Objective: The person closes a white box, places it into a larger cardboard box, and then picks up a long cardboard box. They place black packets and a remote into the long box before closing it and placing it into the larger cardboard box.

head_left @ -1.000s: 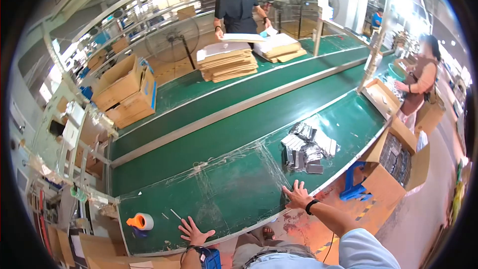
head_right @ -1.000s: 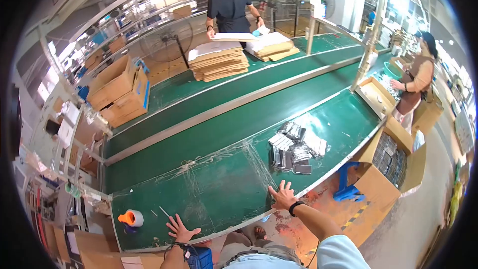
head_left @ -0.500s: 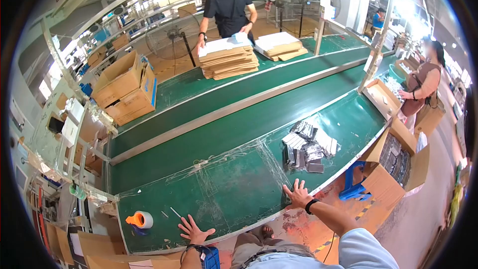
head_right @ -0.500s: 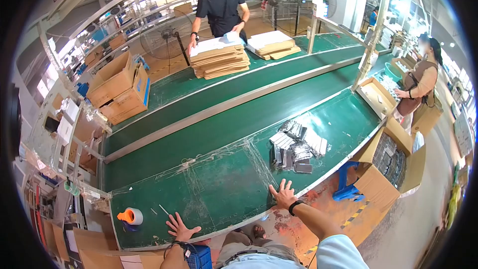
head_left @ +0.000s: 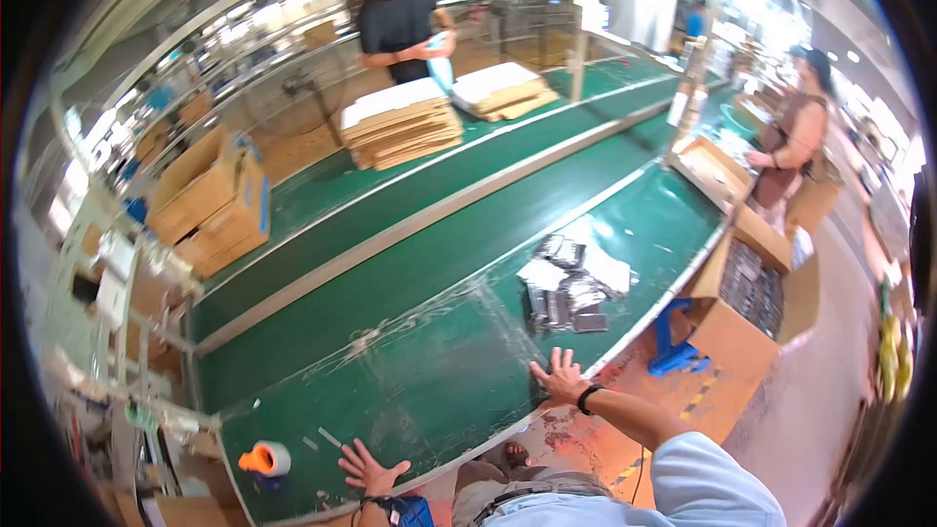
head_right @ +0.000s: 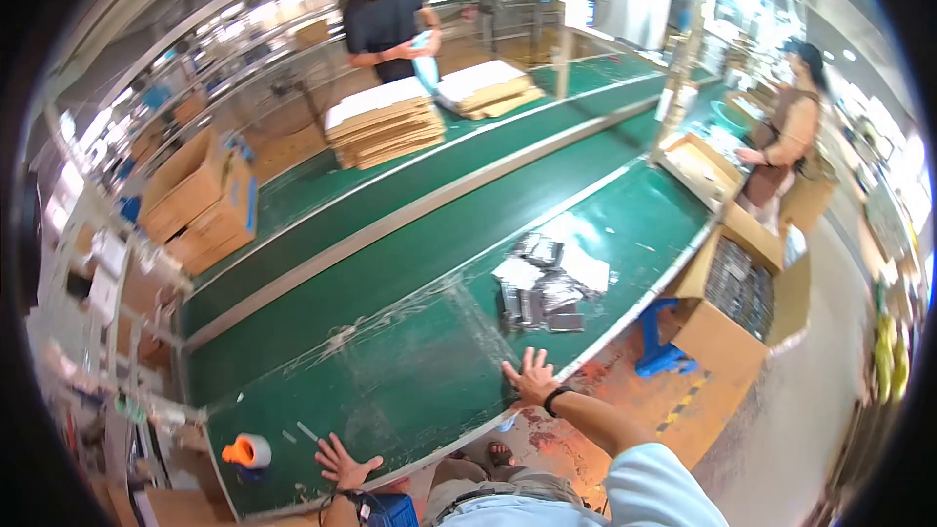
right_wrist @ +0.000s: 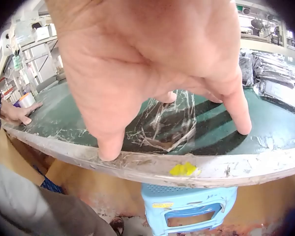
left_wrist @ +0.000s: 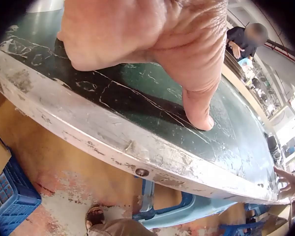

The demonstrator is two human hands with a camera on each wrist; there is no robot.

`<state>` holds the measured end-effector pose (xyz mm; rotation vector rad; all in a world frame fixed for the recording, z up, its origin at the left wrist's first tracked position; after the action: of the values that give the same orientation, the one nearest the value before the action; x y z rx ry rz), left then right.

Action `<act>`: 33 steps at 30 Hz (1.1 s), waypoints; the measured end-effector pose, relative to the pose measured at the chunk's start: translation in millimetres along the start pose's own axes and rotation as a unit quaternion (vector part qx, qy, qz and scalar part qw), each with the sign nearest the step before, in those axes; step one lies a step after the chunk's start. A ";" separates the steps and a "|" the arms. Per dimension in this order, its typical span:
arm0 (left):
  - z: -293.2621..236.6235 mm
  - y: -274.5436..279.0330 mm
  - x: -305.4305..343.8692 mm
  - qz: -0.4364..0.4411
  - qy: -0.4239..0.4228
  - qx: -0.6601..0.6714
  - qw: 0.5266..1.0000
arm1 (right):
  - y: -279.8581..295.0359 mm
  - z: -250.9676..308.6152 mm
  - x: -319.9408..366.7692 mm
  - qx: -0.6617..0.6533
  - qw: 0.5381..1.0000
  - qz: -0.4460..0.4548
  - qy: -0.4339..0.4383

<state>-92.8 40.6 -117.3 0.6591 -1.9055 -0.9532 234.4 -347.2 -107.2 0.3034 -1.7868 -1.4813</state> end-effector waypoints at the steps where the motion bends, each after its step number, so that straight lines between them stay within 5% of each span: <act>1: -5.6 3.7 4.4 0.003 0.011 -0.002 1.000 | 2.6 1.1 -0.2 -0.003 1.000 0.003 -0.006; 33: -15.3 9.8 15.3 -0.008 0.003 -0.061 0.998 | -0.4 2.3 -2.2 -0.001 0.999 0.037 -0.034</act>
<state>-87.3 29.4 -97.2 0.6063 -1.8243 -1.0679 234.2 -344.3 -108.5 0.1863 -1.8318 -1.4568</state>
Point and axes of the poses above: each hand's wrist, its own x-axis away from the middle knuckle, its own y-axis out of the back of the hand, z = x × y, the point moved 5 cm from there along -x, towards the middle knuckle, and after that the axes turned 1 degree about y, right-handed, at the moved point
